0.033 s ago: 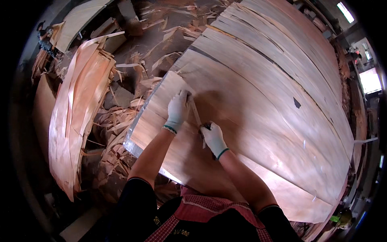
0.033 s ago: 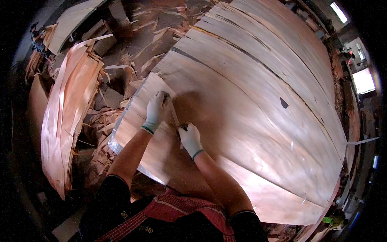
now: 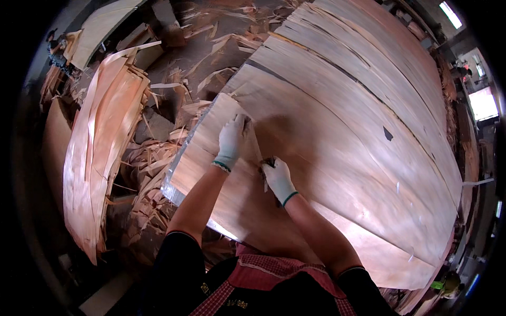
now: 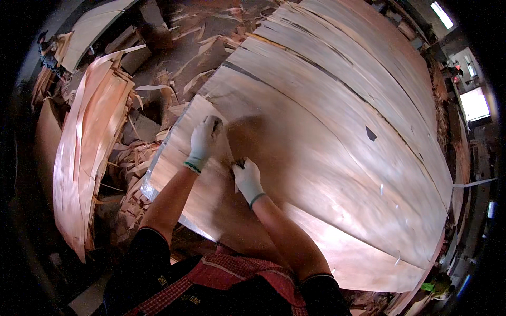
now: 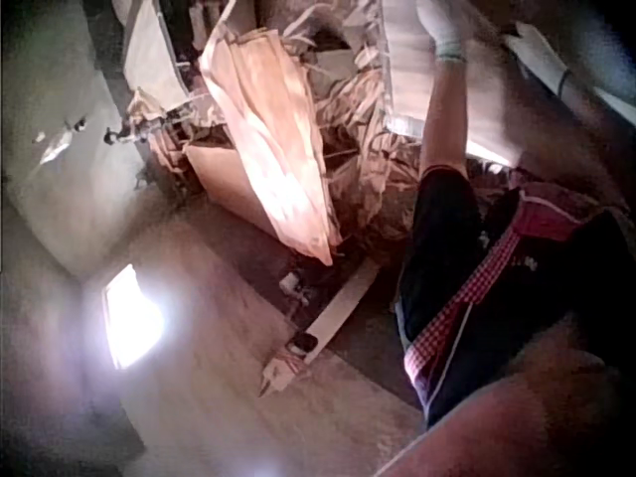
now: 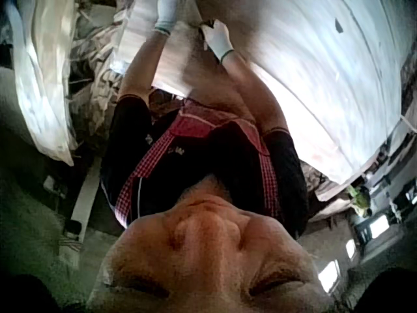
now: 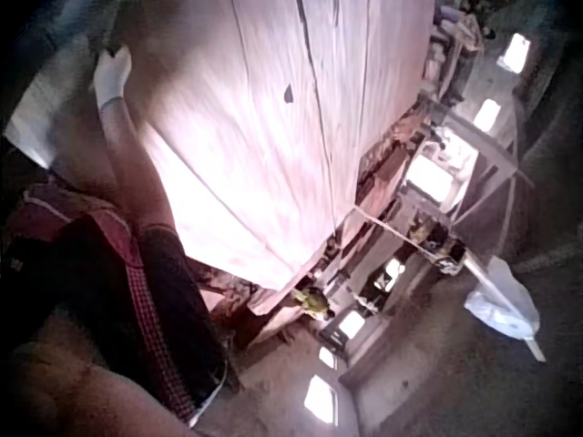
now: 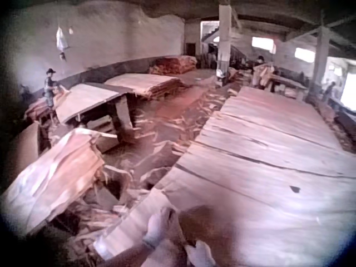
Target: The person processes wood veneer sheets by measuring with a ruler, applying adhesive tape to seams, and moving large thin sheets across a workshop surface.
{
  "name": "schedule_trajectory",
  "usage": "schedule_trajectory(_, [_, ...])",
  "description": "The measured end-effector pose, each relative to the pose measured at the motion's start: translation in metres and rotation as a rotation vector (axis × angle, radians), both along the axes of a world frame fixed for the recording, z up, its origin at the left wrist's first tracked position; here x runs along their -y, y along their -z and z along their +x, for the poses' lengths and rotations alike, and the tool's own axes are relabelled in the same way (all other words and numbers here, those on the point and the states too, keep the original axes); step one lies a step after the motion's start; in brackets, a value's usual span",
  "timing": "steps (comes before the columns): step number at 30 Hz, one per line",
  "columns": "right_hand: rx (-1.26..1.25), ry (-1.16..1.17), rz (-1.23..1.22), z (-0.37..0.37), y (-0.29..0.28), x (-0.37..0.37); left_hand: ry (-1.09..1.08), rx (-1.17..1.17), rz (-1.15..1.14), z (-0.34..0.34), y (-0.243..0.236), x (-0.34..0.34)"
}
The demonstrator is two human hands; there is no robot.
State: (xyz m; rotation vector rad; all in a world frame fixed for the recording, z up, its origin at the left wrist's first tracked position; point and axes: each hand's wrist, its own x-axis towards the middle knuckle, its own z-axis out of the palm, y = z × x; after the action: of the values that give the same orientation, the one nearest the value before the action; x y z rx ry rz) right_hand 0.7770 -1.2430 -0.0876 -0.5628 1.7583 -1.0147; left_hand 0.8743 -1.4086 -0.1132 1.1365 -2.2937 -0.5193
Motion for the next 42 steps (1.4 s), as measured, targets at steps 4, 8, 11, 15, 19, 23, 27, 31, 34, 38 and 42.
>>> schedule_trajectory(4, [0.025,0.135,-0.064,0.002,0.018,0.022,0.138,0.025,-0.111,-0.027,-0.016,0.027])
schedule_trajectory(8, [0.093,0.178,-0.016,0.010,0.028,0.036,0.215,0.057,-0.207,-0.030,0.003,0.038])
schedule_trajectory(11, [0.098,0.206,0.026,0.013,0.027,0.038,0.018,-0.045,-0.098,-0.031,0.016,0.036])
schedule_trajectory(15, [-0.291,0.169,-0.031,0.004,0.055,0.035,0.087,0.106,-0.178,-0.035,0.017,0.022])
schedule_trajectory(19, [-0.610,-0.092,0.133,-0.041,0.013,0.020,0.202,0.249,-0.133,-0.018,0.013,0.009])
schedule_trajectory(23, [-0.233,-0.011,0.225,-0.061,0.001,-0.028,0.130,0.372,-0.256,-0.066,0.014,-0.021])
schedule_trajectory(27, [-0.326,0.246,-0.039,-0.070,0.023,-0.042,0.341,0.166,-0.261,-0.124,0.020,-0.066])
schedule_trajectory(31, [-0.700,-0.217,0.218,-0.124,-0.011,-0.060,0.329,0.227,-0.247,-0.126,0.028,-0.067])
schedule_trajectory(34, [-0.450,0.091,-0.036,-0.159,-0.024,-0.097,0.343,0.337,-0.256,-0.137,0.026,-0.071])
schedule_trajectory(38, [-0.241,0.392,-0.059,-0.163,-0.030,-0.120,0.694,0.302,-0.247,-0.178,0.015,-0.080])
schedule_trajectory(42, [-0.226,0.537,-0.032,-0.179,-0.015,-0.096,0.581,0.138,-0.288,-0.242,0.010,-0.042])
